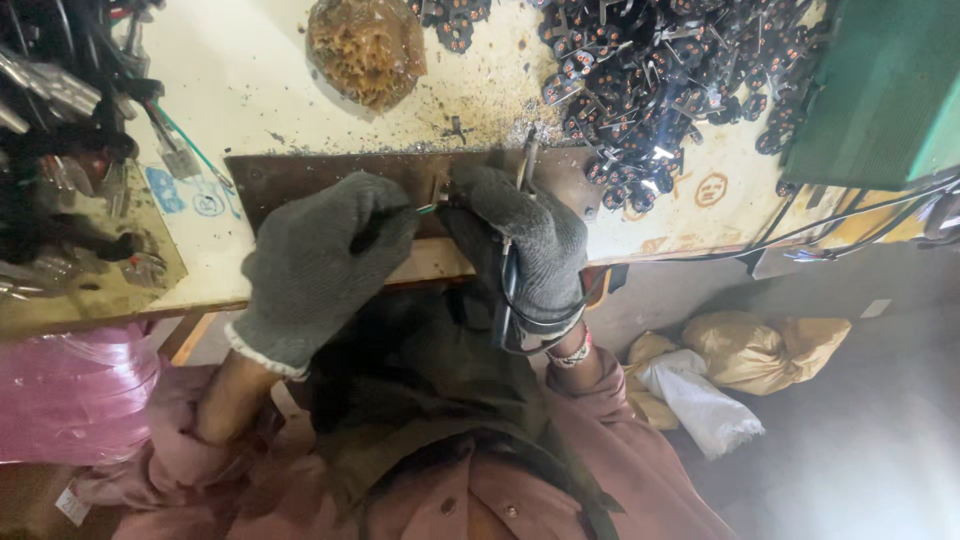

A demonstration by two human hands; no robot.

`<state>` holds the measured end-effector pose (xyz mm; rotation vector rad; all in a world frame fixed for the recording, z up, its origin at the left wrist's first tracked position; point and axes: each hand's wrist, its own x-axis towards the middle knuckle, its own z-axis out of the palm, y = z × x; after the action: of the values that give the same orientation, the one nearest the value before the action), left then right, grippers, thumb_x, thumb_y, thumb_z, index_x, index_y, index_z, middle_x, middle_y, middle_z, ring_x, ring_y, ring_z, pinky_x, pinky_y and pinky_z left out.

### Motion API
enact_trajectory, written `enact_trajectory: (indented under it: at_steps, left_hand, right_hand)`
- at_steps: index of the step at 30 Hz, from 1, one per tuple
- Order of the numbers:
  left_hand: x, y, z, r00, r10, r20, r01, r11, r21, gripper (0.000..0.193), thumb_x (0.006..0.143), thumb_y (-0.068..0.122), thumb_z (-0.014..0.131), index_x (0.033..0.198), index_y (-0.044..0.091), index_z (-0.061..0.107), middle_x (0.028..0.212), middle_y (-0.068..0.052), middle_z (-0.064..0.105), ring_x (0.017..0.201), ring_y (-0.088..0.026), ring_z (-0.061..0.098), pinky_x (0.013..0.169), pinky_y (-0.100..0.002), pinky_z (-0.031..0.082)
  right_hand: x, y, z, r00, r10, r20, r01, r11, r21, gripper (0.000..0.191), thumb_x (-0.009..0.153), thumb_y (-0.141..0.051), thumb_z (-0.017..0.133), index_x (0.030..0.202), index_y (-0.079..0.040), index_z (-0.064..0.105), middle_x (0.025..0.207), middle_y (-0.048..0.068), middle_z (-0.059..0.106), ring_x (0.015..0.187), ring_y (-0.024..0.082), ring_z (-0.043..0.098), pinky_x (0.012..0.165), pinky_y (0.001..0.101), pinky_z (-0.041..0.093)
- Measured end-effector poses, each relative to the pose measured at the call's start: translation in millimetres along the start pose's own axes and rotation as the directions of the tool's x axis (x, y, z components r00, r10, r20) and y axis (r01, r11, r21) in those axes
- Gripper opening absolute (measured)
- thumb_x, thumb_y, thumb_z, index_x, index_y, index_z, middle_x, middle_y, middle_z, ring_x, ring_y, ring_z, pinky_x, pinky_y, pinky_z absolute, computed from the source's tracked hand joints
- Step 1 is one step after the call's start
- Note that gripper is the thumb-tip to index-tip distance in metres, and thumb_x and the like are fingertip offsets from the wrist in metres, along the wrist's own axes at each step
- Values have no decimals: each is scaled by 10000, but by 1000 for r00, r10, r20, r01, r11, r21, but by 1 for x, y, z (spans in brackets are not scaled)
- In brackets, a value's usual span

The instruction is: The person, wearing gloves, holds a soldering iron in the right hand and small wired components in the left, soldering the wire joints over a metal plate on the workbench. They repeatedly reposition the component, apply the iron, and set finished pieces on the table among a pile of similar parts.

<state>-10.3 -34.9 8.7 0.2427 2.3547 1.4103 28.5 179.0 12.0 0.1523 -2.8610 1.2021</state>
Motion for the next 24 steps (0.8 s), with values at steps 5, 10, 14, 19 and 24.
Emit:
enact_trajectory:
  at_steps: [5,10,14,19,24]
  left_hand:
    - [0,-2,20,981,188,-54,-185,981,60,169,962,171,736,1091,82,673,1009,-130,732,871,-339,725,717,-413,566]
    - [2,1,22,977,203,-69,-193,972,138,151,979,175,736,1081,82,673,1010,-135,731,835,-343,721,703,-421,571]
    - [2,0,23,981,189,-41,-180,970,162,173,958,185,738,1086,86,678,995,-130,730,808,-339,720,684,-426,567]
    - [2,-3,24,980,193,-49,-183,969,164,158,963,186,737,1076,95,674,981,-124,722,805,-339,717,685,-432,564]
    - [3,3,28,978,178,-105,-155,968,198,141,991,207,735,1062,105,668,968,-111,715,789,-325,704,661,-435,548]
  right_hand:
    - [-11,5,4,951,194,-243,-91,921,379,337,894,-66,875,1166,-72,675,1141,96,750,1019,256,764,885,334,611]
    - [-34,14,-1,976,-2,-220,32,991,131,325,887,-66,869,1152,-72,681,1122,99,749,1002,262,764,874,339,611]
    - [-39,23,-3,991,-88,-105,96,992,81,315,882,-66,864,1140,-72,685,1106,101,749,989,267,764,865,343,611]
    - [-35,26,-4,990,-122,-71,127,990,68,302,875,-67,858,1126,-72,690,1087,104,748,971,273,764,854,348,611]
    - [-34,24,-8,990,-140,-28,142,988,66,289,868,-67,853,1111,-72,696,1067,106,748,954,279,764,842,353,611]
